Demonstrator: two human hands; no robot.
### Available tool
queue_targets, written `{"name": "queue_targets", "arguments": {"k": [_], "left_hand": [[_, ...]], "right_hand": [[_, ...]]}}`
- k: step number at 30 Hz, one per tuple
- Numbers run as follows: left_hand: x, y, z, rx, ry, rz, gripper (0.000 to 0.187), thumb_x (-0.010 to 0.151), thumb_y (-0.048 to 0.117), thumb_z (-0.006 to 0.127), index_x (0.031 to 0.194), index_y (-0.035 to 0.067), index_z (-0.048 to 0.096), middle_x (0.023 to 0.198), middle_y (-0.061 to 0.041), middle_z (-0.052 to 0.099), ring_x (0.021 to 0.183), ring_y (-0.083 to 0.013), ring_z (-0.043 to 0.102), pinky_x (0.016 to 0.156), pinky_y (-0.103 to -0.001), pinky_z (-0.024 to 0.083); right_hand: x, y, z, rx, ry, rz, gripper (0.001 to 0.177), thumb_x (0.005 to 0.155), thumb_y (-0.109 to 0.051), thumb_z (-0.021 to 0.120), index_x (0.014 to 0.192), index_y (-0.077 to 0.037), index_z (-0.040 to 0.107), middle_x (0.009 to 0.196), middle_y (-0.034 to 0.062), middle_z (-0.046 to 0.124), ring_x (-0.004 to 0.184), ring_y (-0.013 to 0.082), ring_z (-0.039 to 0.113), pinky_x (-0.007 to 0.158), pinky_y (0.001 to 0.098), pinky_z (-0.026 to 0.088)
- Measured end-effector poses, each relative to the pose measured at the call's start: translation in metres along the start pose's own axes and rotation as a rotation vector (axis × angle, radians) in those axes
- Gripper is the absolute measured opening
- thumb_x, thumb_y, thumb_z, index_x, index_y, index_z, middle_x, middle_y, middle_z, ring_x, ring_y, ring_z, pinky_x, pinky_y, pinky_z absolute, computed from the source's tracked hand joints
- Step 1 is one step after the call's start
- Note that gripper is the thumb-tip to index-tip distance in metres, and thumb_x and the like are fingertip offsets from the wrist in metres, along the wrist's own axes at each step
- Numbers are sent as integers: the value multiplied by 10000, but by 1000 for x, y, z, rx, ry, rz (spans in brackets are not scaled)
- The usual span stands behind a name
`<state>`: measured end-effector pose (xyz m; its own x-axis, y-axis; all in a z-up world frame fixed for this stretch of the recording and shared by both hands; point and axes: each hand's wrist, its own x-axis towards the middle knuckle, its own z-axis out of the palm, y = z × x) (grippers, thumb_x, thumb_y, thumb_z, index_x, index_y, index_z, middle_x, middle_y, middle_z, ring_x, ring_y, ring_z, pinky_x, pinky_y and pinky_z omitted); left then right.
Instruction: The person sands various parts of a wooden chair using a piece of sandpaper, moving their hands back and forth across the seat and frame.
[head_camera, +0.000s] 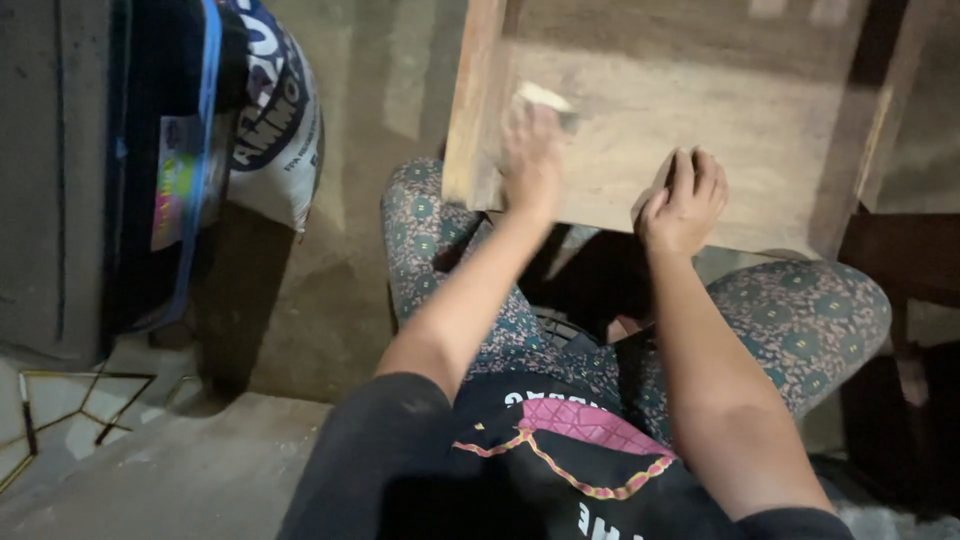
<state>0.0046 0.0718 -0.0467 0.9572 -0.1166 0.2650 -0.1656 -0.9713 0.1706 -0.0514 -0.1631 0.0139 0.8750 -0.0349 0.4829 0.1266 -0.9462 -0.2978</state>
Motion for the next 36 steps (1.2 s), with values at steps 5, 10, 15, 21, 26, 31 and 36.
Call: {"name": "queue_targets", "arguments": {"k": [5, 10, 15, 21, 26, 31, 36], "left_hand": [[-85, 66, -48, -350, -72, 147, 644, 989, 81, 598, 1604, 28, 417, 1673, -215, 408, 1581, -488, 325, 1296, -693, 258], [26, 31, -104, -696, -369, -580, 649, 1091, 463, 150, 1636, 173, 351, 1758, -132, 237, 1626, -375, 158, 1290, -578, 116], [-35, 34, -101, -291, -326, -167, 845, 917, -197, 373, 1694, 49, 147, 1776, -174, 130, 1658, -363, 60, 1376, -529, 41], [-5, 15, -54, -151, -284, -178, 719, 949, -62, 436, 1646, 21, 279, 1736, -198, 252, 1635, -398, 128, 1360, -548, 110], [22, 16, -35, -132, -269, -221, 732, 979, -65, 454, 1664, 36, 219, 1738, -200, 199, 1630, -383, 125, 1368, -523, 80], [-46, 58, -90, -352, -209, -157, 558, 1114, 80, 459, 1647, -14, 323, 1740, -230, 254, 1627, -419, 210, 1348, -584, 128], [52, -8, 1, -142, -84, -222, 558, 1106, 158, 576, 1618, 32, 394, 1707, -186, 353, 1637, -391, 208, 1349, -577, 187]], "right_hand": [[-7, 12, 13, -2, 9, 8, 644, 772, -101, 645, 1413, -52, 676, 1389, 185, 561, 1320, 424, 515, 1127, 561, 401], [2, -13, -17, 61, 0, -8, 558, 846, -28, 547, 1392, 11, 656, 1418, 235, 545, 1259, 454, 514, 1051, 617, 443], [6, -11, -13, 63, -25, -1, 580, 825, -63, 588, 1394, 28, 659, 1415, 267, 543, 1254, 475, 519, 1074, 612, 434], [9, -14, -15, 23, -5, -5, 559, 838, -21, 562, 1388, -8, 662, 1423, 227, 555, 1251, 441, 528, 1037, 614, 465], [5, -16, -17, 48, 8, 3, 574, 817, -32, 574, 1384, -10, 661, 1415, 228, 562, 1255, 455, 530, 1040, 619, 450], [-4, 8, 9, -9, 61, -3, 578, 810, -77, 611, 1381, -42, 697, 1361, 187, 584, 1304, 421, 533, 1101, 559, 413], [-10, 15, 17, 1, 31, -17, 620, 791, -64, 661, 1410, -45, 670, 1393, 187, 565, 1322, 424, 511, 1102, 565, 408]]}}
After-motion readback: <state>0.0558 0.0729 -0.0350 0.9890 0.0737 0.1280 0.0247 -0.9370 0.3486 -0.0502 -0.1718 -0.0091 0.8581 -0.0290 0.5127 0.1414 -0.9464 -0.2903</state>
